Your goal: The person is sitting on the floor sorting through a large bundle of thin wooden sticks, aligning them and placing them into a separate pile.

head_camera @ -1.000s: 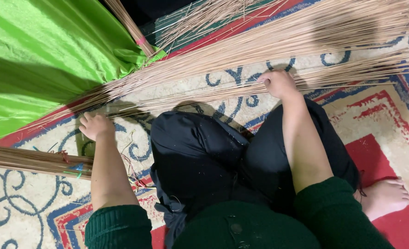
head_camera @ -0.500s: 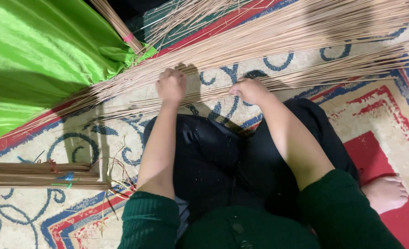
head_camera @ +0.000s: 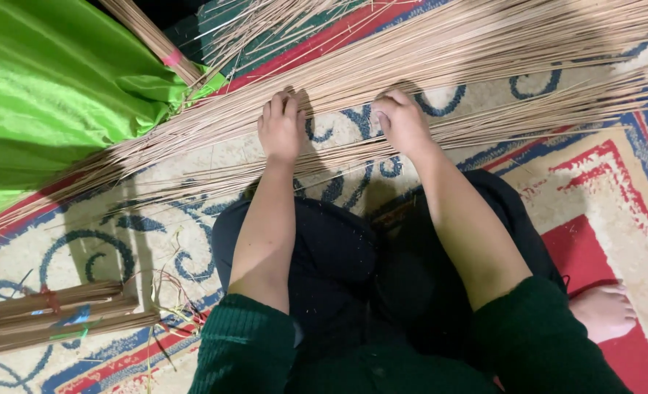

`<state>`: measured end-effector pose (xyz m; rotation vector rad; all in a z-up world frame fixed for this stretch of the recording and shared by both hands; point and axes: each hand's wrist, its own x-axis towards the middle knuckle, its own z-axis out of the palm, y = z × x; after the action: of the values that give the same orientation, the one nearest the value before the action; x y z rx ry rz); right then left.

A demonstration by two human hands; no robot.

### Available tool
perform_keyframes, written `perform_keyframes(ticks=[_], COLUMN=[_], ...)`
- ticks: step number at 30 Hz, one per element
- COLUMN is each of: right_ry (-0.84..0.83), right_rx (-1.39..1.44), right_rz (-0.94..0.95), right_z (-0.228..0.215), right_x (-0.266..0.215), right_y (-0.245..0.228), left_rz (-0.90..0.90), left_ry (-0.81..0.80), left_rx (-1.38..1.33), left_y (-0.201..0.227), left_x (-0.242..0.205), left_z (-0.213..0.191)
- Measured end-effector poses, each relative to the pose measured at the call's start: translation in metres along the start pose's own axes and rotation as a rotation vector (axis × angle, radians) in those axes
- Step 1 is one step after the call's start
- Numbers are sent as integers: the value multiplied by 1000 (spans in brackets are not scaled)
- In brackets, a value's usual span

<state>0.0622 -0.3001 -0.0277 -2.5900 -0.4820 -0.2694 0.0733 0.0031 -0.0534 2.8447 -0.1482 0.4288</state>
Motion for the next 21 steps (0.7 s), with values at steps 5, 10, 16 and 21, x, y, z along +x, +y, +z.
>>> perform_keyframes(ticks=[5, 10, 16, 21], right_ry=[149, 61, 160, 208], right_rx=[-127, -110, -167, -230], right_rz=[-110, -95, -100, -96], right_z=[-1, -13, 11, 12], right_x=[28, 52, 54, 57], right_y=[6, -3, 22, 22], left_rz=[37, -11, 35, 60], left_ry=[72, -37, 91, 36], left_rx=[-9, -105, -83, -93], left_y=[0, 1, 4, 4], left_x=[8, 21, 25, 23], left_z=[-5, -9, 2, 6])
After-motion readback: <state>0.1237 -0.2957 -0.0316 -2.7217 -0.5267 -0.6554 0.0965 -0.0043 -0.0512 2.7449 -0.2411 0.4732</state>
